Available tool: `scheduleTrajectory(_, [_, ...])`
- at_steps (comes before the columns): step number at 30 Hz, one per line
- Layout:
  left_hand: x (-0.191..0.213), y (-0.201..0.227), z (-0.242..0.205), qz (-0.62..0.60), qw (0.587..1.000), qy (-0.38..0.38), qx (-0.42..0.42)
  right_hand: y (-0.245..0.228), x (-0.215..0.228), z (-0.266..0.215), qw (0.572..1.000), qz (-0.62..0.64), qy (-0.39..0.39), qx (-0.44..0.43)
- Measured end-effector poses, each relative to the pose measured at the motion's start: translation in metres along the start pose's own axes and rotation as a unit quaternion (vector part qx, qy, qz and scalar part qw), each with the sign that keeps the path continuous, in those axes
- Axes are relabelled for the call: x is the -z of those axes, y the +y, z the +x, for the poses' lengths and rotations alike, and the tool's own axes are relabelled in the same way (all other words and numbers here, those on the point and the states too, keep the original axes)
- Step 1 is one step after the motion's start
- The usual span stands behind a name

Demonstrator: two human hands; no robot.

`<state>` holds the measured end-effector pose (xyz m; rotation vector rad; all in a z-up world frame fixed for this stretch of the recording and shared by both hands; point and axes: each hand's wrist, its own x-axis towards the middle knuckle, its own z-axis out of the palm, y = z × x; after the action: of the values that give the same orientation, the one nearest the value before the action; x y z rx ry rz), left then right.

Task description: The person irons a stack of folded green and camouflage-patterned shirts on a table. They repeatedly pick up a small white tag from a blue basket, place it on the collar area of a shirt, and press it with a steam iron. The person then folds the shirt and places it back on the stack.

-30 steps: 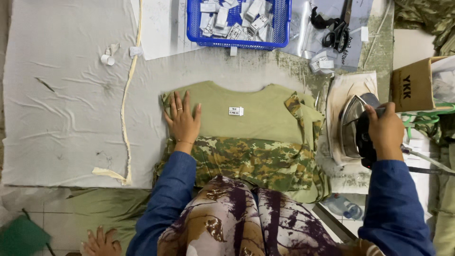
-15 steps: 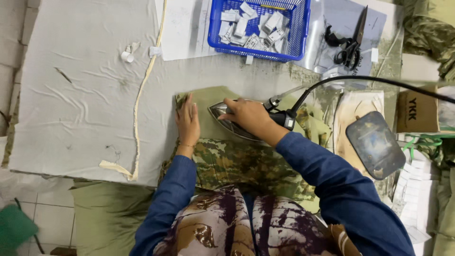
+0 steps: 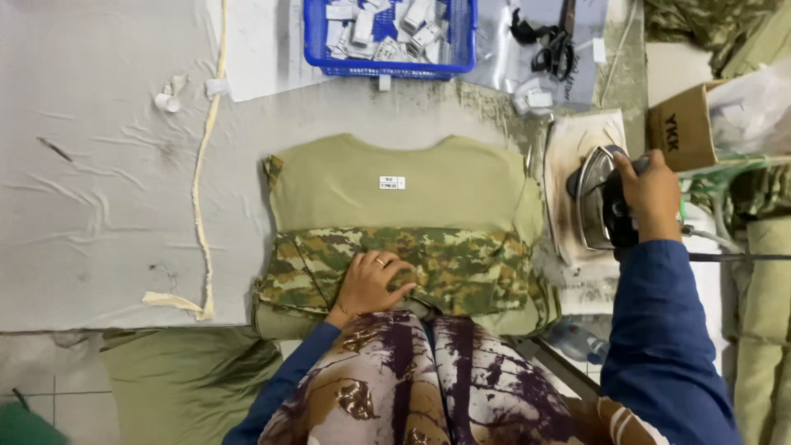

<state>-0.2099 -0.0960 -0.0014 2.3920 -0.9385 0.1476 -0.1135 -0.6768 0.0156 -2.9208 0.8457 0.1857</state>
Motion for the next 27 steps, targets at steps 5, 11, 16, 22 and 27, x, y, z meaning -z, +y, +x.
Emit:
scheduleTrajectory(5, [0.020, 0.015, 0.017, 0.000, 0.998, -0.055, 0.041, -0.058, 0.039, -0.066, 0.992, -0.094, 0.077, 0.020])
scheduleTrajectory(11, [0.020, 0.020, 0.018, -0.025, 0.989, -0.117, 0.088, -0.212, 0.009, -0.252, 0.925, 0.092, -0.081, 0.359])
scheduleTrajectory(16, [0.046, 0.031, 0.030, -0.078, 0.974, -0.159, 0.138, -0.237, 0.035, -0.259, 0.846, 0.142, -0.349, 0.378])
scheduleTrajectory(22, [0.054, 0.034, 0.036, -0.078, 0.963, -0.228, 0.117, -0.237, 0.022, -0.279, 0.841, 0.045, -0.279, 0.461])
scheduleTrajectory(27, [0.032, 0.031, 0.035, 0.031, 0.979, -0.137, 0.144, -0.251, 0.033, -0.289, 0.877, 0.134, -0.119, 0.445])
